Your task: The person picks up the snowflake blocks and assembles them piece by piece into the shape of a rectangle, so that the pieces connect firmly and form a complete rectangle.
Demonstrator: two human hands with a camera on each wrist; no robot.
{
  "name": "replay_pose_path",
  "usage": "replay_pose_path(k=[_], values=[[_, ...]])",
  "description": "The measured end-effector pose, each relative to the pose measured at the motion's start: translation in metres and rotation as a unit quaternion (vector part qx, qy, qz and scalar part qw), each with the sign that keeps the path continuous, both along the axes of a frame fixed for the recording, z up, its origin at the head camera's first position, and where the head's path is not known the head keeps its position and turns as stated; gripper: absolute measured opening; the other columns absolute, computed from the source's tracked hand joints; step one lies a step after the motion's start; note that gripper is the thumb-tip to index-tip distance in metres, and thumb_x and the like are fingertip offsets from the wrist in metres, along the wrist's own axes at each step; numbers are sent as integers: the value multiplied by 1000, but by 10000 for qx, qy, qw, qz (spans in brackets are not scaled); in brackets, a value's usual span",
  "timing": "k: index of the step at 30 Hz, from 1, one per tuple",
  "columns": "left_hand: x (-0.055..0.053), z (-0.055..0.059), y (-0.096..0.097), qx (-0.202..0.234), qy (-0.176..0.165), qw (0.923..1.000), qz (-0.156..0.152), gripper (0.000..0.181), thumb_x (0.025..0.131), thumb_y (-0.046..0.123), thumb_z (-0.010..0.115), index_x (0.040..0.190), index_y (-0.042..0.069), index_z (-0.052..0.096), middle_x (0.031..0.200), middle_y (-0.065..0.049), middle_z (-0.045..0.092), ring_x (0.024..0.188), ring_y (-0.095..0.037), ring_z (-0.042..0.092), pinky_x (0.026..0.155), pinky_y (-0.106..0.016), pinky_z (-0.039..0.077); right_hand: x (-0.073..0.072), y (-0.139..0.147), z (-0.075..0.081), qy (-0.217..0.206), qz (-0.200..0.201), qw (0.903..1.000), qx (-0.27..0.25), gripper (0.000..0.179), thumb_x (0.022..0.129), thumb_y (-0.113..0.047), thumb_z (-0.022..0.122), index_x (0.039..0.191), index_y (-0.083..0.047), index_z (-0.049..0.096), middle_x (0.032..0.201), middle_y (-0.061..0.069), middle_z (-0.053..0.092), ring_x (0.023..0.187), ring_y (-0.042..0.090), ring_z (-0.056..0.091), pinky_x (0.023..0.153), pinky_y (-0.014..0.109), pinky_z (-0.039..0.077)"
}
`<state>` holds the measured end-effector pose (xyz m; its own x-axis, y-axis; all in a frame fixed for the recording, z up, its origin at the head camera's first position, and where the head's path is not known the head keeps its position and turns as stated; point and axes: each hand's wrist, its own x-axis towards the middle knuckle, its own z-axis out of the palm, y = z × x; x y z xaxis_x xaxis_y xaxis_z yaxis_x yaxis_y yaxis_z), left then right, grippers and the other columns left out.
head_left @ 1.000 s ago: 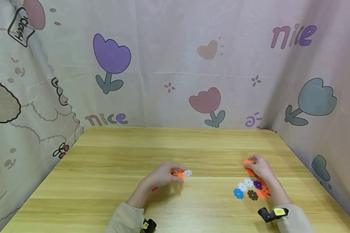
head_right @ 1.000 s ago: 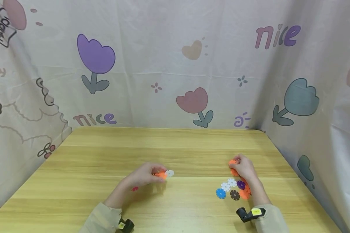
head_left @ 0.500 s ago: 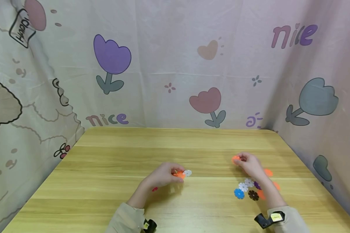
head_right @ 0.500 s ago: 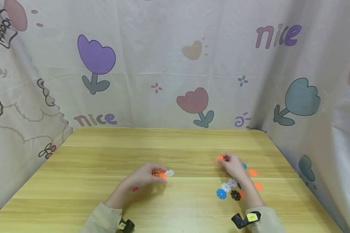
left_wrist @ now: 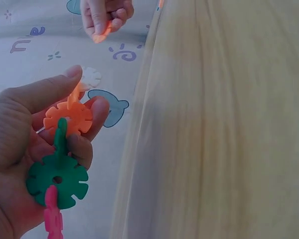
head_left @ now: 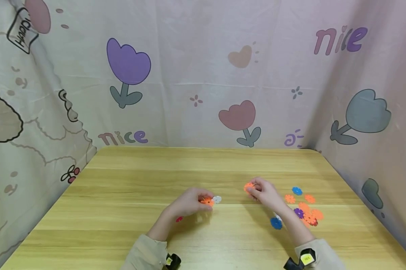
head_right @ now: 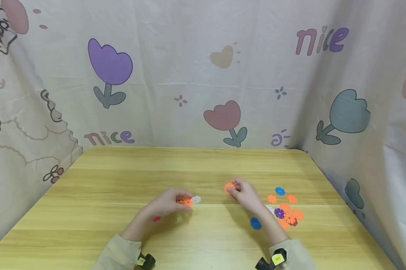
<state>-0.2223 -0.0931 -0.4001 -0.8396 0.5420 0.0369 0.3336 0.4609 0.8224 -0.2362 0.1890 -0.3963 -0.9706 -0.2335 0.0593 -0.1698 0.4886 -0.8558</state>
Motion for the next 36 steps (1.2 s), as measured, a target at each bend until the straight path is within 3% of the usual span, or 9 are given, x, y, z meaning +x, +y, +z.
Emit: replay_pose_path(k=[10,19,28,36], values=[[0,0,2,-12,28,10000,-9,31,79,14,73,110,9,68,101,2,64,79,-12,52,68,-27,45,12,-27,-3,270,863,9959,15,30,92,-6,55,118,8,51,73,16,61,61,25,54,47,22,39],[1,-1,4,-7,-12,10000,-71,25,80,14,72,105,13,69,91,6,62,74,-13,51,63,-27,45,16,-41,-6,-120,824,9948,-586,33,89,-2,59,118,9,49,72,11,64,60,19,56,47,21,40],[1,-4,5,19,-42,9998,-179,23,82,14,71,105,13,67,92,6,62,76,-12,54,65,-27,46,19,-49,-15,-495,763,9897,-1105,33,89,-2,59,119,8,49,74,18,64,62,22,55,49,23,40],[1,-2,6,-43,43,9998,-181,24,82,15,71,106,12,66,89,5,62,76,-11,54,63,-26,46,21,-54,-18,-402,607,9889,-1295,34,89,-5,61,117,9,50,73,20,63,59,19,56,52,25,46]])
